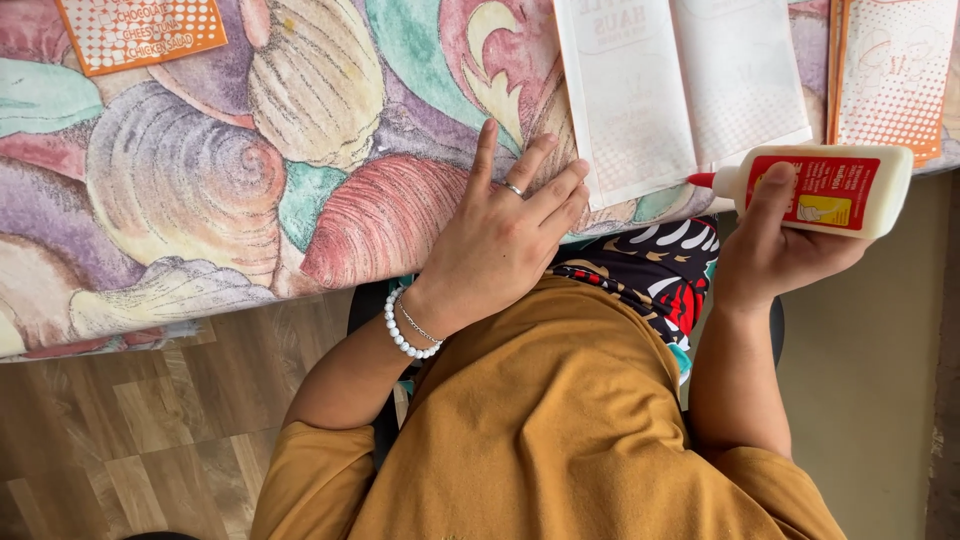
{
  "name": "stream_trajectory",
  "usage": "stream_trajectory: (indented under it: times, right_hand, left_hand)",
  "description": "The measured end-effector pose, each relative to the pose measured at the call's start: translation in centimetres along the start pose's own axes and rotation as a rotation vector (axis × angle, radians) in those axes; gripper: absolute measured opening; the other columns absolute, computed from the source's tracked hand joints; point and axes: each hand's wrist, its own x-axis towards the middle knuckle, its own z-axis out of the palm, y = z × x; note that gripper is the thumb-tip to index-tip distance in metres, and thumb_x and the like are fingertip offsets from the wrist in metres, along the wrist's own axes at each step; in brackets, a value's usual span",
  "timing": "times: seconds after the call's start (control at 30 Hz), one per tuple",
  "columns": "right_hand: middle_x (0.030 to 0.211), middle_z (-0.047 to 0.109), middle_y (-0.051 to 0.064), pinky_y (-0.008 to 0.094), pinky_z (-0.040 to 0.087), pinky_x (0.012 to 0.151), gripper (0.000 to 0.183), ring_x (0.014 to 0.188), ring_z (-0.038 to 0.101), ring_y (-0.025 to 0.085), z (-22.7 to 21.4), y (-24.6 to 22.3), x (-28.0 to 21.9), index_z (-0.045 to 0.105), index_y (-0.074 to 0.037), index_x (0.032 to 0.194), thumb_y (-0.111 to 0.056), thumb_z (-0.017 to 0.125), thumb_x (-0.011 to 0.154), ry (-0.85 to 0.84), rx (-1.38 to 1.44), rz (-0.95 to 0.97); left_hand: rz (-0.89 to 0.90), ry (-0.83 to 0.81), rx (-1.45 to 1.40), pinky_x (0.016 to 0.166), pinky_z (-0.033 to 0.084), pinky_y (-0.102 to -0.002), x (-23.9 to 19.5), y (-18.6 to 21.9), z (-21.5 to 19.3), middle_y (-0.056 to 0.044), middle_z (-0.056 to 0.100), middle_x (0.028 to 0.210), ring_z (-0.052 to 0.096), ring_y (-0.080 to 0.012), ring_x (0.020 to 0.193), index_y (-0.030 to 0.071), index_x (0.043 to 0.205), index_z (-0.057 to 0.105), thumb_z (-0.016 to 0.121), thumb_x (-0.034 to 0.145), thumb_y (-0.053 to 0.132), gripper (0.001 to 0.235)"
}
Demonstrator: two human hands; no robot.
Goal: Applying glue to paper templates and folding them to create bags
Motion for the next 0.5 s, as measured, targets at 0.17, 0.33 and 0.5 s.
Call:
stream_trajectory:
  times: [0.17, 0.33, 0.5]
  right_hand:
    - [0.094, 0.065, 0.021, 0.045, 0.063, 0.07, 0.026, 0.082, 0.067, 0.031, -0.1, 0.6, -0.5, 0.055, 0.008, 0.109, 0.001, 0.078, 0.099, 0.011, -0.007, -0.024]
    - [0.092, 0.066, 0.019, 0.042, 0.063, 0.066, 0.025, 0.08, 0.068, 0.029, 0.0, 1.1, -0.1, 0.056, 0.005, 0.107, -0.001, 0.079, 0.099, 0.056, -0.024, -0.019]
    - [0.093, 0.065, 0.021, 0.045, 0.062, 0.071, 0.027, 0.082, 0.066, 0.03, 0.3, 0.7, -0.8, 0.055, 0.007, 0.108, -0.003, 0.079, 0.1, 0.026, 0.056, -0.008]
  left_hand:
    - [0.005, 0.001, 0.022, 0.12, 0.022, -0.071, 0.1, 0.1, 0.0, -0.008, 0.063, 0.142, 0.05, -0.0366, 0.136, 0.005, 0.13, 0.069, 0.055, 0.106, 0.017, 0.03]
    - [0.01, -0.01, 0.039, 0.12, 0.021, -0.071, 0.1, 0.2, 0.0, -0.008, 0.062, 0.143, 0.051, -0.0362, 0.136, 0.005, 0.132, 0.069, 0.055, 0.107, 0.018, 0.031]
    - [0.037, 0.006, 0.01, 0.124, 0.025, -0.062, 0.3, 0.3, 0.3, -0.013, 0.065, 0.141, 0.051, -0.0384, 0.138, 0.002, 0.129, 0.069, 0.055, 0.105, 0.011, 0.029]
